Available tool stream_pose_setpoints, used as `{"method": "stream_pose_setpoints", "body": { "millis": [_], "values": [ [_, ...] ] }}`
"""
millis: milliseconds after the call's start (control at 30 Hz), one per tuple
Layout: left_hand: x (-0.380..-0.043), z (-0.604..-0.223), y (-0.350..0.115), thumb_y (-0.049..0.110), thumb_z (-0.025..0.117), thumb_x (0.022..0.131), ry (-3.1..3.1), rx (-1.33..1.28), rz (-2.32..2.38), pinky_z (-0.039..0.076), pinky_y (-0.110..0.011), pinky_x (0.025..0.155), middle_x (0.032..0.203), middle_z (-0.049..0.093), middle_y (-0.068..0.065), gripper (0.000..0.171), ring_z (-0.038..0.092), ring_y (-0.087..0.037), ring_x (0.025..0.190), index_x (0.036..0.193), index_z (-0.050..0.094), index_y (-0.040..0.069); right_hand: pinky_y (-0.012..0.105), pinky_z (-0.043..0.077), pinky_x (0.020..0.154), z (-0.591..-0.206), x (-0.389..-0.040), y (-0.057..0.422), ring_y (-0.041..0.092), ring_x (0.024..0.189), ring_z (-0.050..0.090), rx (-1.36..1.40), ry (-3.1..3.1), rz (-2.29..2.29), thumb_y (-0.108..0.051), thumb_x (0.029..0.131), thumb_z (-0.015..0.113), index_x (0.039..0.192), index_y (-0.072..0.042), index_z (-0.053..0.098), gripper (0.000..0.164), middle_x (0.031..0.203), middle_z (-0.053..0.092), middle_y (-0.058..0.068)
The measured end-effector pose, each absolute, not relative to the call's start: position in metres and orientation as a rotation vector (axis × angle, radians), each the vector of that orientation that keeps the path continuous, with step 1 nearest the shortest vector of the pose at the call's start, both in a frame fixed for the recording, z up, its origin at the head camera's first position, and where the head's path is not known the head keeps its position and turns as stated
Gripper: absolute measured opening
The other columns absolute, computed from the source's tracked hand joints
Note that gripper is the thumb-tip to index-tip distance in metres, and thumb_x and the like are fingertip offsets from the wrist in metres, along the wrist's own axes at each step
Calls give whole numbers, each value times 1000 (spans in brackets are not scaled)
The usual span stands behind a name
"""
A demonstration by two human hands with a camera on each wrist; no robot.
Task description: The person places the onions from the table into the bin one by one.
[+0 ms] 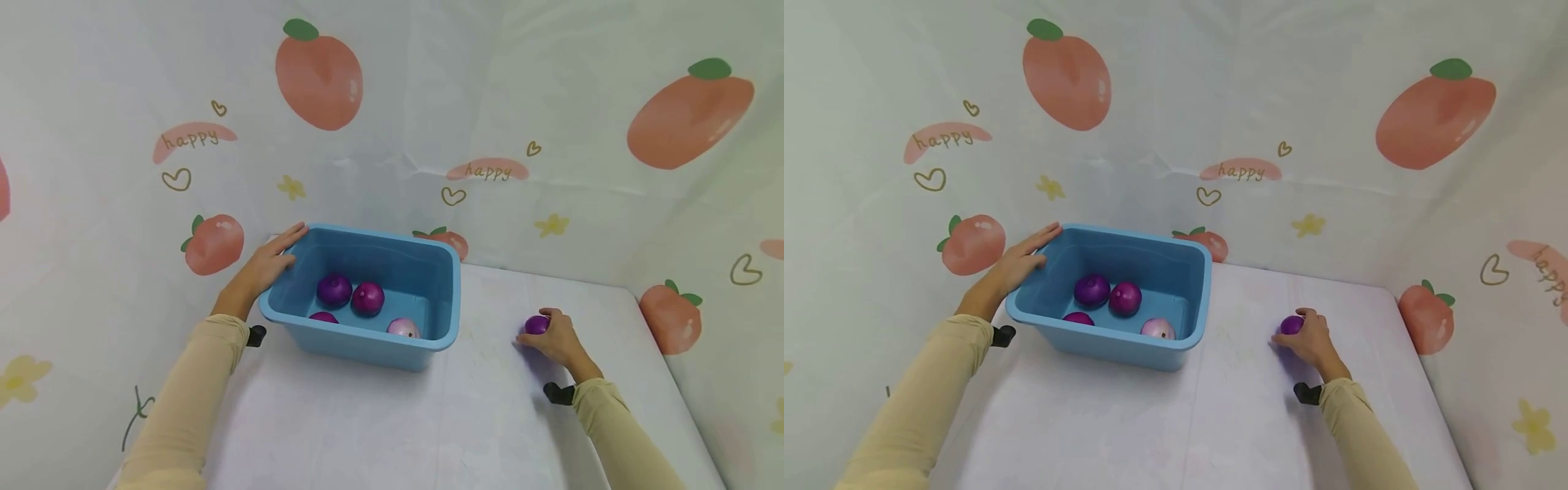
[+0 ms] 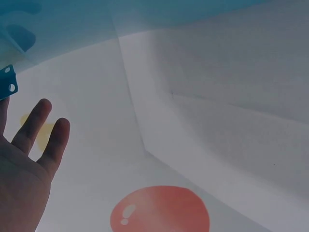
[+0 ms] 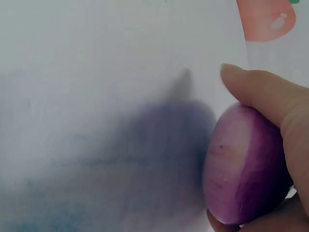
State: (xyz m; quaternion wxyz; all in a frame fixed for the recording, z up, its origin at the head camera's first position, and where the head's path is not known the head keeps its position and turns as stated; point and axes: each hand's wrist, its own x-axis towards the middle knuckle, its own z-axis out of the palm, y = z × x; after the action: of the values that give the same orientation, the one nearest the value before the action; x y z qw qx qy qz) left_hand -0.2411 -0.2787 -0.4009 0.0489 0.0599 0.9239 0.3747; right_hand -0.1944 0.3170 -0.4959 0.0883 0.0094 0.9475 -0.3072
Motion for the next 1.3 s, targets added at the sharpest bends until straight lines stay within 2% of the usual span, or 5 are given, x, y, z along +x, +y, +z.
{"method": "stream_pose_setpoints", "body": {
  "millis": [267,700,967,1100,1300],
  "values": [
    [-242,-402,-279,20,40,97,2823,170,1137,20,-77,117,171,15,18,69,12,-36,161,160,26,44,63,52,101,-478,-200,297,54,126,53,-26,2851,-921,-53,88,72,147,6,41,89,140,48,38],
    [-242,-402,-278,20,41,96,2822,156,1125,19,-77,118,171,16,18,69,12,-36,161,160,26,44,63,52,101,-411,-218,256,49,127,53,-342,2918,-1076,-30,86,80,152,0,37,85,149,43,31],
    [-241,-401,-279,21,41,97,2821,147,1135,19,-78,117,171,16,18,69,12,-36,161,159,26,46,61,54,100,-375,-230,227,44,130,53,-420,2870,-1143,-39,87,79,157,-7,32,90,153,41,23],
    [-242,-402,-279,21,41,96,2814,148,1159,21,-77,118,171,17,19,69,12,-35,161,159,27,46,60,56,98,-359,-235,209,43,128,55,-443,2849,-1207,-46,92,71,158,-12,31,84,151,46,21],
    [-243,-402,-279,21,40,97,2804,150,1176,22,-76,118,170,17,20,68,12,-33,162,158,28,47,59,55,100,-336,-244,172,40,131,53,-585,2763,-1325,-41,96,65,157,-17,33,73,149,48,19]
  ]
}}
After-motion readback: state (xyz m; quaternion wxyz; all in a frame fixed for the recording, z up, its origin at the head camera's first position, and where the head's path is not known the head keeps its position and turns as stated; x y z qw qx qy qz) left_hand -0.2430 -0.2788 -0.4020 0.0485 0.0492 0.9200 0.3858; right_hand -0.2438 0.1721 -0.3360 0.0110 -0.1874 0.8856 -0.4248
